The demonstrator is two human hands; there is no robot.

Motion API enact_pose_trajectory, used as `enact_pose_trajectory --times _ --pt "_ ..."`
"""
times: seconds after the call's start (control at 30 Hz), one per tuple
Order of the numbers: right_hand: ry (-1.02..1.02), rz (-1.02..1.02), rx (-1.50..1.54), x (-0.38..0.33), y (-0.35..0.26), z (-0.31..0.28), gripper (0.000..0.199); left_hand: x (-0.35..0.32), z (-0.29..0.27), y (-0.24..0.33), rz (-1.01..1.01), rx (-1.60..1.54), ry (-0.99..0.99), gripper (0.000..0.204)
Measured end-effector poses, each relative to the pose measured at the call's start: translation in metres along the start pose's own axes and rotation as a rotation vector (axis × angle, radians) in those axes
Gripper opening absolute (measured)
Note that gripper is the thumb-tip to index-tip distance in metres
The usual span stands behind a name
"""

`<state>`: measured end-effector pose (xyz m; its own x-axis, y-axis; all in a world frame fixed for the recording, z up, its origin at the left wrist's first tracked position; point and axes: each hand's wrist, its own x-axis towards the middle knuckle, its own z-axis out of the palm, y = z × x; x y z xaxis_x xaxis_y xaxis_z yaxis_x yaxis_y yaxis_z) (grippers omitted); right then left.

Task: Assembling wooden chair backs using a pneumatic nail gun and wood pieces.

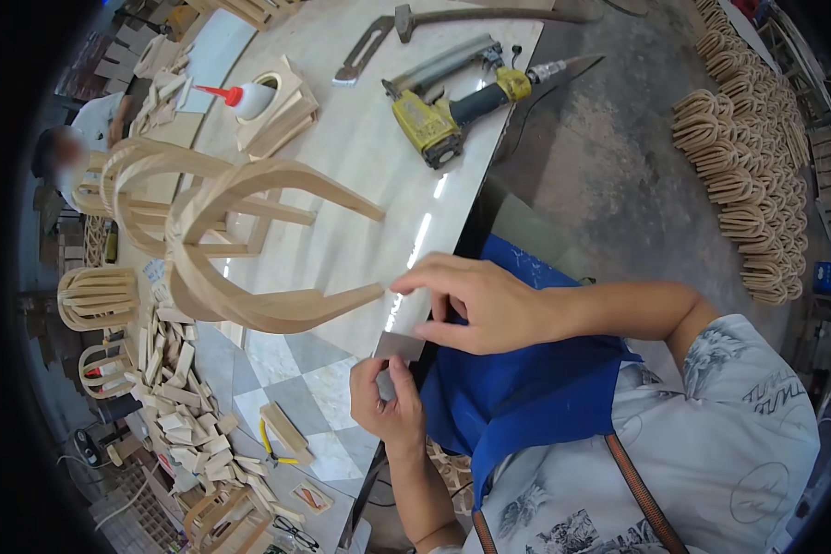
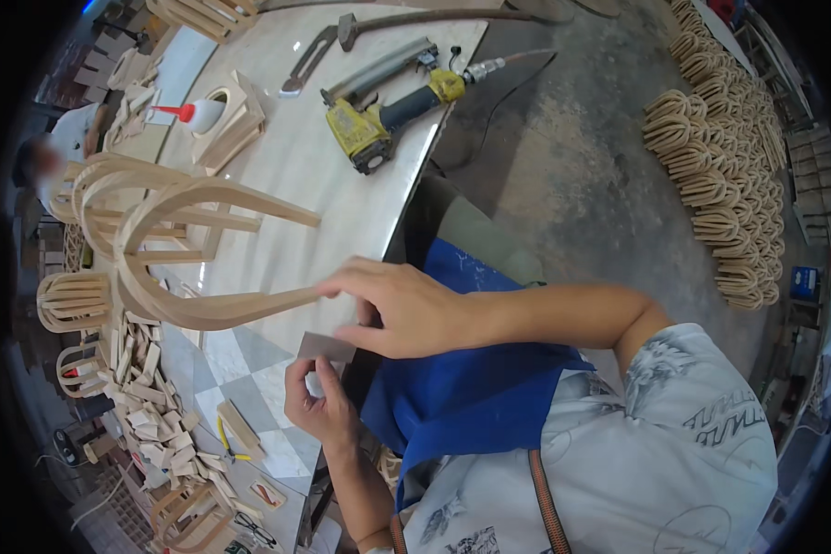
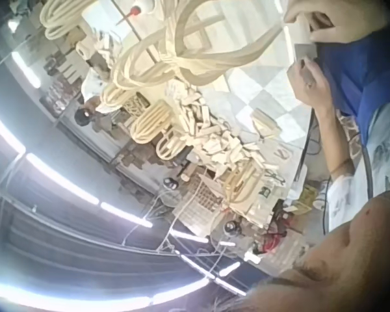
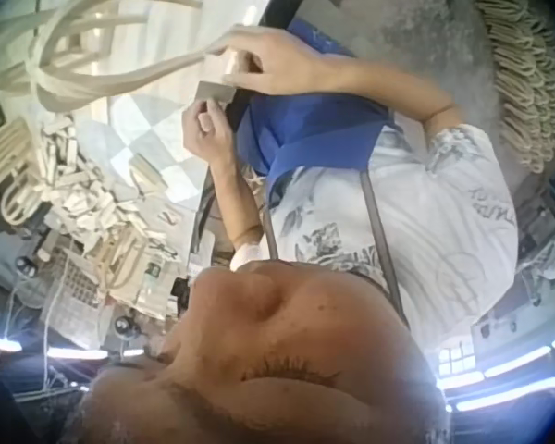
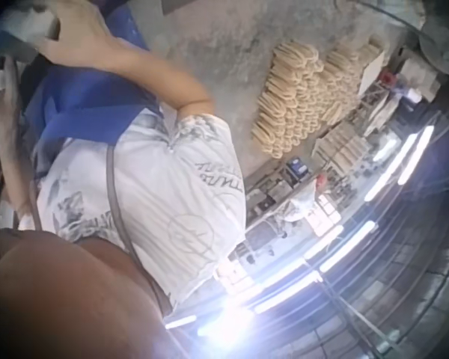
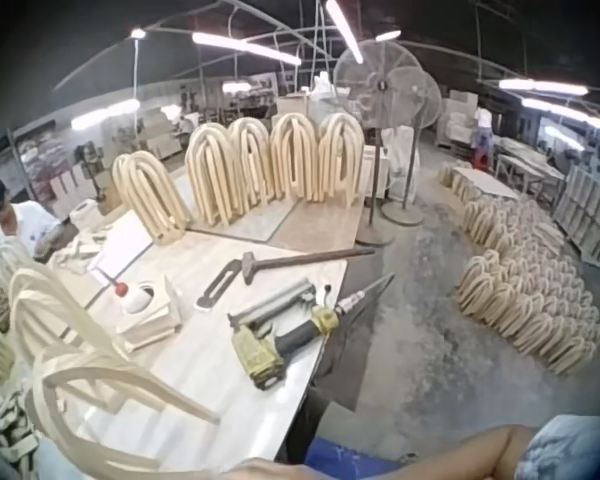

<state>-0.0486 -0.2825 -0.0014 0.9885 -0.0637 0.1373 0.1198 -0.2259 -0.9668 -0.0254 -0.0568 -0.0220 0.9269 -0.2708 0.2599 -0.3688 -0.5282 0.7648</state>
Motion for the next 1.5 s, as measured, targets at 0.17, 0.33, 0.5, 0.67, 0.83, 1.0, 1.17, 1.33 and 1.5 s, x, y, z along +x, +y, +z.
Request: enact_pose_trajectory --times 0.17,0.33,0.5,0.67,0.83,1.0,1.17,1.33,1.5 --pt "-0.158 0.091 0.058 -0.012 0.012 -0.008 0.037 0.012 0.029 0.009 0.087 -0.124 -0.024 0.011" --pt "-0.253 0.158 0.088 0.012 0.013 -0.022 0.019 0.017 0.029 0.003 0.104 -0.13 -0.118 0.011" --pt "-0.079 -0.35 -0.549 0.047 0.026 -0.041 0.016 0.032 0.031 -0.005 -0.126 -0.119 0.111 0.039" --pt "-0.171 -0.502 -0.733 0.074 0.054 -0.034 0.018 0.067 0.032 -0.008 -0.171 -0.104 -0.198 0.054" --pt "-0.161 -0.528 -0.689 0.084 0.061 -0.024 0.013 0.069 0.037 -0.035 -0.134 -0.194 -0.223 0.043" --pt "-0.175 -0.562 -0.637 0.089 0.062 -0.02 0.012 0.069 0.04 -0.038 -0.097 -0.247 -0.186 0.035" --pt "-0.181 -0.572 -0.629 0.091 0.062 -0.016 0.011 0.07 0.041 -0.032 -0.101 -0.268 -0.201 0.039" --pt "-0.192 -0.565 -0.625 0.093 0.061 -0.014 0.012 0.07 0.039 -0.036 -0.068 -0.267 -0.204 0.039" --pt "-0.179 -0.579 -0.629 0.092 0.064 -0.014 0.013 0.071 0.038 -0.036 -0.051 -0.252 -0.241 0.037"
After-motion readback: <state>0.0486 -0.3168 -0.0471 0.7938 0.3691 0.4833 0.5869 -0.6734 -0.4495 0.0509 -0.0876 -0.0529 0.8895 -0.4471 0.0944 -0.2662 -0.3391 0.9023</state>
